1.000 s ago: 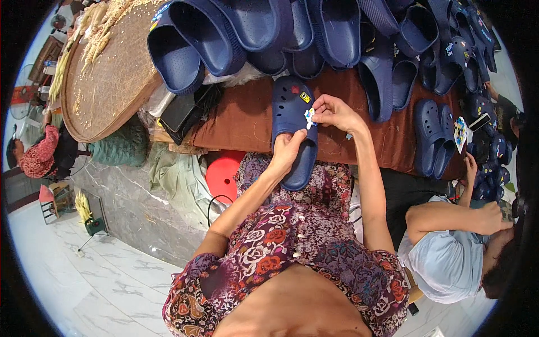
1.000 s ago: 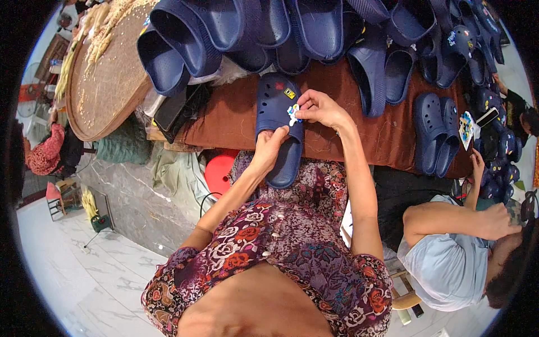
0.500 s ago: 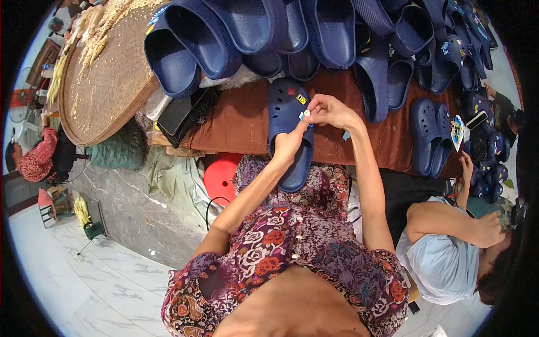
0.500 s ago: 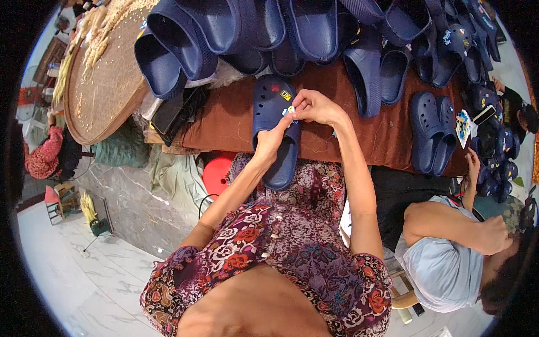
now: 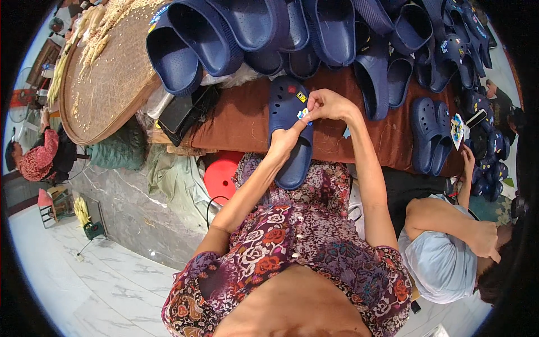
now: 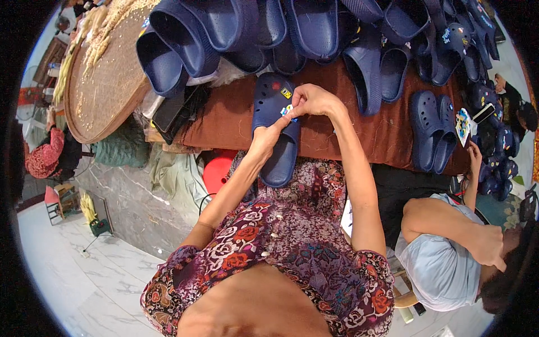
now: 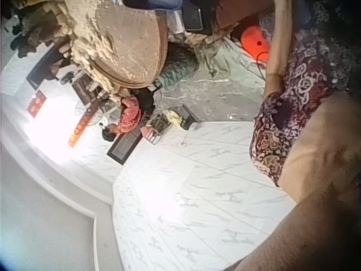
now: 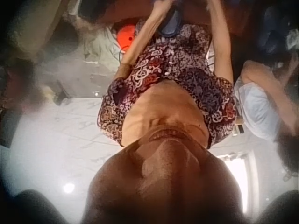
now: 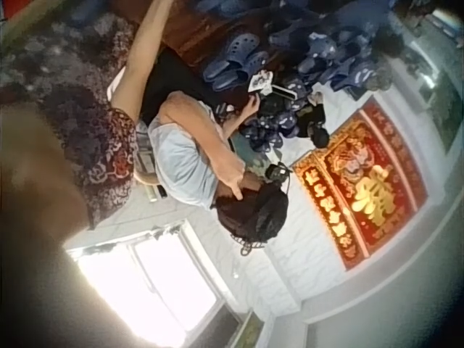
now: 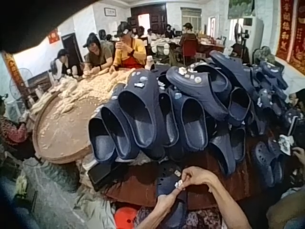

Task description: Insert decorative plastic charms into the holes of foam clogs.

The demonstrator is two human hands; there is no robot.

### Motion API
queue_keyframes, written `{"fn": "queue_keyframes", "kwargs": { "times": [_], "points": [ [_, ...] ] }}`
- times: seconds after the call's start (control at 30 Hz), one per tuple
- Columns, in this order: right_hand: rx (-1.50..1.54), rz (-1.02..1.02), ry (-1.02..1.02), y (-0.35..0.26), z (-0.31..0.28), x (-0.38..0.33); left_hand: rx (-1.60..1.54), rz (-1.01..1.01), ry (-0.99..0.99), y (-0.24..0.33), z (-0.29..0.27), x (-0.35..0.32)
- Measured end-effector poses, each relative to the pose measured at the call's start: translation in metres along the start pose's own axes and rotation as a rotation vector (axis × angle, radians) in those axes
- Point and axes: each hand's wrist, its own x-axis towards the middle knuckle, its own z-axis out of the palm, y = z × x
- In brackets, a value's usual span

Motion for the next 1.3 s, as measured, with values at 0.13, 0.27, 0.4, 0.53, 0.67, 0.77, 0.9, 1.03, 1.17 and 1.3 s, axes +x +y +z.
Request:
{"fn": "queue_keyframes", "kwargs": {
  "times": [0.13,0.27,0.4,0.53,0.67,0.77,0.9,1.03,1.17,1.3],
  "points": [
    [0.122,-0.027,0.015,0.008,0.004,-0.009,-0.017,-0.067,0.062,0.007,0.008,-0.001],
    [0.221,-0.175,0.13,0.003,0.022,-0.025,-0.028,-0.094,0.088,0.002,0.008,0.003],
    [0.107,-0.196,0.373,0.002,0.045,-0.044,-0.078,0.015,0.064,-0.004,0.003,0.006],
    [0.108,-0.207,0.479,-0.002,0.069,-0.061,0.106,-0.071,-0.062,-0.004,-0.018,0.009],
    [0.105,-0.179,0.526,-0.015,0.091,-0.069,0.17,0.008,-0.081,0.0,-0.027,0.005],
    [-0.038,-0.241,0.588,-0.021,0.104,-0.073,0.126,0.064,-0.086,-0.003,-0.026,0.003],
    [-0.105,-0.233,0.633,-0.026,0.112,-0.078,0.082,0.198,-0.074,-0.013,-0.021,0.003],
    [-0.189,-0.278,0.681,-0.028,0.12,-0.08,0.132,0.236,-0.048,-0.022,-0.022,0.008],
    [-0.199,-0.29,0.723,-0.028,0.125,-0.079,0.147,0.217,-0.031,-0.022,-0.023,0.009],
    [0.032,-0.275,0.711,-0.02,0.124,-0.074,0.084,0.168,-0.056,-0.009,-0.019,0.0]
  ]
}}
